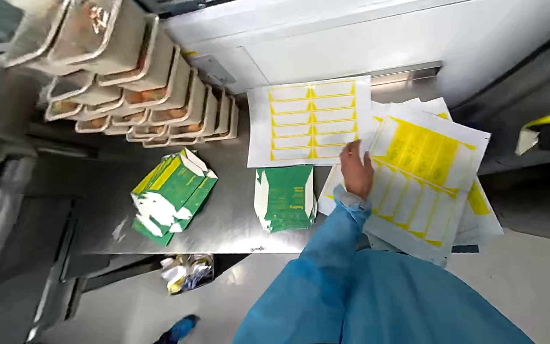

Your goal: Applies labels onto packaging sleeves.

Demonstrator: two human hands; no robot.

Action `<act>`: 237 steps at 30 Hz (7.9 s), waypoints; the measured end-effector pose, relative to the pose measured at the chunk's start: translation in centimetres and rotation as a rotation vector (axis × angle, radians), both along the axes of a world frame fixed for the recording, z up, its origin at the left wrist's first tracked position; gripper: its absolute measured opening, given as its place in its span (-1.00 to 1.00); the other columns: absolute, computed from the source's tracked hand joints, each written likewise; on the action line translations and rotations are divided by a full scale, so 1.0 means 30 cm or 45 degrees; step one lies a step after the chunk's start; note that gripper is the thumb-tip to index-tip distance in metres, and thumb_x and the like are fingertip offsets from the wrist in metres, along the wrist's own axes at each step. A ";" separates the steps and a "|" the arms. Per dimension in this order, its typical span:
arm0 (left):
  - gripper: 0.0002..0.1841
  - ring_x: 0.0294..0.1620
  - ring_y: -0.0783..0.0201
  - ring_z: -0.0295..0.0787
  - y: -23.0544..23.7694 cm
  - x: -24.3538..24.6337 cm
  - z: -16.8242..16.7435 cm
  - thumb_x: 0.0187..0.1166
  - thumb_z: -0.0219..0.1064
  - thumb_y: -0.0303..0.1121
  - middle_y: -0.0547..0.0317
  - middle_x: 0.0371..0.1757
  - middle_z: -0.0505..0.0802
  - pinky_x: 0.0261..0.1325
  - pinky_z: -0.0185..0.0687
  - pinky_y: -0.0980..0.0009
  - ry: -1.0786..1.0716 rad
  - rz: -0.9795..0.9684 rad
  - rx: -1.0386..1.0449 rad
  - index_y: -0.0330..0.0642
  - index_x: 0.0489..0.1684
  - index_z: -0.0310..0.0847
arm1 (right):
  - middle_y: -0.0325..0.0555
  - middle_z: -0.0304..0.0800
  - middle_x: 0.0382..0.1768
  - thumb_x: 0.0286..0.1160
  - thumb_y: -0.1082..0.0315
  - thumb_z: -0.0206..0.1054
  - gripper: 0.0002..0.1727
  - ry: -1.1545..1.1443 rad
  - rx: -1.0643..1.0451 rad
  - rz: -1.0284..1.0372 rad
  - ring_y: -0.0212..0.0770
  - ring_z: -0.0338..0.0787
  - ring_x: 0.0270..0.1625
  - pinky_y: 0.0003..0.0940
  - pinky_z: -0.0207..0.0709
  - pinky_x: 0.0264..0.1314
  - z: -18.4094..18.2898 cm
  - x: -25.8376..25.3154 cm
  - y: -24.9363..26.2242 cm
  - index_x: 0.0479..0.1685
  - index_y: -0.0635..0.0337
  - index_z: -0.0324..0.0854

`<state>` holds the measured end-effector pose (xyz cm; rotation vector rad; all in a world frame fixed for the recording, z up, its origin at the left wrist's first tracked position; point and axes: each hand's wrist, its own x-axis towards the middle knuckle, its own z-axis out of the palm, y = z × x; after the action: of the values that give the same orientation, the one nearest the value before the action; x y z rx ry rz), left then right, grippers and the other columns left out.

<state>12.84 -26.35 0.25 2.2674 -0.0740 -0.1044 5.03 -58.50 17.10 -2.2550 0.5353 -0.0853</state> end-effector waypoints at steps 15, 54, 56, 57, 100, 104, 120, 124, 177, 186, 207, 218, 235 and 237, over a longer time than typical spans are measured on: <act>-0.72 0.05 0.08 0.90 0.737 -0.333 0.127 0.73 0.27 -0.47 -0.02 0.12 0.88 0.22 0.85 0.10 0.360 0.497 -1.173 -0.29 0.32 0.67 | -0.11 0.85 0.15 0.52 -0.03 0.44 -0.51 -0.174 -0.131 0.269 -0.12 0.84 0.06 -0.05 0.74 -0.01 -0.349 -0.072 1.127 0.34 0.00 0.73; -0.53 -0.05 0.35 0.77 0.951 0.041 -0.265 0.44 0.62 -0.33 0.21 -0.15 0.85 0.08 0.68 0.36 -0.064 0.797 -0.181 -0.17 0.09 0.36 | -0.35 0.87 -0.44 0.46 0.10 0.50 -0.81 0.162 0.221 -0.126 -0.43 0.81 -0.38 -0.30 0.72 -0.27 -0.775 0.247 1.457 -0.32 -0.02 0.84; -0.48 -0.03 0.32 0.77 0.935 0.052 -0.267 0.34 0.69 -0.34 0.24 -0.20 0.88 0.11 0.64 0.33 -0.110 0.875 -0.107 -0.15 0.05 0.35 | -0.33 0.85 -0.45 0.47 0.10 0.48 -0.80 0.148 0.153 -0.101 -0.39 0.80 -0.39 -0.25 0.70 -0.29 -0.784 0.250 1.463 -0.34 0.00 0.82; -0.43 -0.02 0.29 0.77 0.930 0.052 -0.260 0.29 0.72 -0.30 0.20 -0.18 0.88 0.11 0.62 0.30 -0.102 0.922 -0.066 -0.15 0.07 0.35 | -0.31 0.86 -0.46 0.46 0.09 0.48 -0.78 0.172 0.112 -0.089 -0.36 0.81 -0.40 -0.21 0.70 -0.29 -0.780 0.255 1.464 -0.35 0.01 0.81; -0.49 0.67 0.00 0.50 1.762 -0.049 -0.056 0.91 -0.19 -0.22 -0.10 0.64 0.59 0.67 0.40 0.06 0.071 0.781 0.980 -0.22 0.68 0.43 | -0.12 0.09 0.89 0.01 -0.66 0.37 0.24 0.485 -0.663 0.698 0.06 0.00 0.92 0.31 0.05 0.80 -0.696 -0.392 0.588 0.85 -0.27 0.22; -0.43 0.63 -0.12 0.52 1.810 0.022 -0.100 0.87 -0.21 -0.07 -0.12 0.58 0.65 0.61 0.36 -0.20 0.347 0.783 0.992 -0.08 0.70 0.44 | 0.02 0.04 0.89 0.16 -0.60 0.31 0.20 0.496 -0.701 0.796 0.17 -0.07 0.92 0.39 0.04 0.77 -0.704 -0.414 0.574 0.88 -0.16 0.16; -0.46 0.31 -0.03 0.79 0.380 -0.163 0.004 0.88 0.02 -0.04 -0.15 0.37 0.77 0.40 0.67 -0.06 0.830 -0.141 -0.202 -0.31 0.56 0.46 | -0.07 0.92 0.11 0.56 0.04 0.20 -0.57 -0.228 -0.735 0.795 0.02 0.89 0.17 -0.06 0.79 -0.02 -0.750 -0.484 0.436 0.09 0.12 0.80; -0.30 0.16 -0.08 0.83 0.125 -0.119 -0.036 0.73 0.16 0.21 -0.22 0.19 0.82 0.28 0.71 -0.08 1.059 -0.091 -0.262 -0.33 0.43 0.57 | -0.17 0.90 -0.19 0.49 0.16 0.33 -0.76 -0.440 -0.521 0.650 -0.16 0.89 -0.18 -0.20 0.77 -0.20 -0.719 -0.495 0.373 -0.08 0.07 0.79; -0.79 -0.19 0.30 0.89 -0.150 -0.384 0.167 0.62 0.40 -0.47 0.12 -0.12 0.91 -0.07 0.87 0.37 0.248 -0.326 -0.860 -0.22 0.15 0.72 | -0.24 0.97 -0.04 0.58 0.33 0.45 -0.82 -0.482 0.654 0.166 -0.37 0.92 0.02 -0.35 0.84 0.15 -0.409 -0.319 0.333 -0.01 0.12 0.92; -0.80 -0.22 0.33 0.88 -0.134 -0.362 0.184 0.62 0.39 -0.48 0.13 -0.17 0.89 -0.14 0.85 0.40 0.246 -0.333 -0.854 -0.21 0.13 0.64 | -0.21 0.96 -0.03 0.32 0.33 0.62 -0.76 -0.613 0.508 0.167 -0.31 0.90 -0.06 -0.32 0.83 0.03 -0.410 -0.290 0.348 -0.05 0.16 0.88; -0.74 -0.12 0.35 0.87 -0.157 -0.374 0.188 0.56 0.45 -0.50 0.16 -0.08 0.89 -0.03 0.84 0.41 0.142 -0.300 -0.924 -0.21 0.16 0.65 | -0.02 0.93 -0.02 0.36 0.57 0.54 -0.84 -0.636 0.887 0.137 -0.17 0.92 -0.01 -0.29 0.86 0.11 -0.371 -0.306 0.389 -0.10 0.34 0.86; -0.72 -0.15 0.31 0.89 -0.131 -0.391 0.226 0.69 0.33 -0.45 0.13 -0.07 0.89 -0.08 0.88 0.38 0.268 -0.250 -0.963 -0.18 0.31 0.57 | -0.13 0.94 -0.03 0.41 0.42 0.55 -0.83 -0.608 0.630 0.219 -0.25 0.91 -0.02 -0.29 0.84 0.11 -0.351 -0.271 0.333 -0.07 0.22 0.87; -0.79 -0.20 0.33 0.86 -0.161 -0.431 0.223 0.61 0.40 -0.51 0.12 -0.15 0.86 -0.13 0.85 0.41 0.201 -0.224 -1.012 -0.21 0.11 0.58 | -0.17 0.95 -0.07 0.27 0.39 0.64 -0.77 -0.645 0.439 0.171 -0.33 0.90 -0.06 -0.36 0.83 0.07 -0.326 -0.304 0.361 -0.10 0.20 0.87; -0.77 -0.18 0.32 0.87 -0.156 -0.433 0.222 0.61 0.40 -0.51 0.12 -0.14 0.88 -0.11 0.86 0.40 0.202 -0.238 -1.019 -0.22 0.15 0.59 | -0.14 0.96 -0.08 0.29 0.43 0.62 -0.79 -0.619 0.570 0.161 -0.27 0.93 -0.08 -0.31 0.87 0.07 -0.327 -0.306 0.359 -0.10 0.24 0.87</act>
<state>-0.15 -31.03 6.92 1.4448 -0.2038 -0.2959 -4.14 -47.73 7.31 -1.7405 0.1299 -0.3974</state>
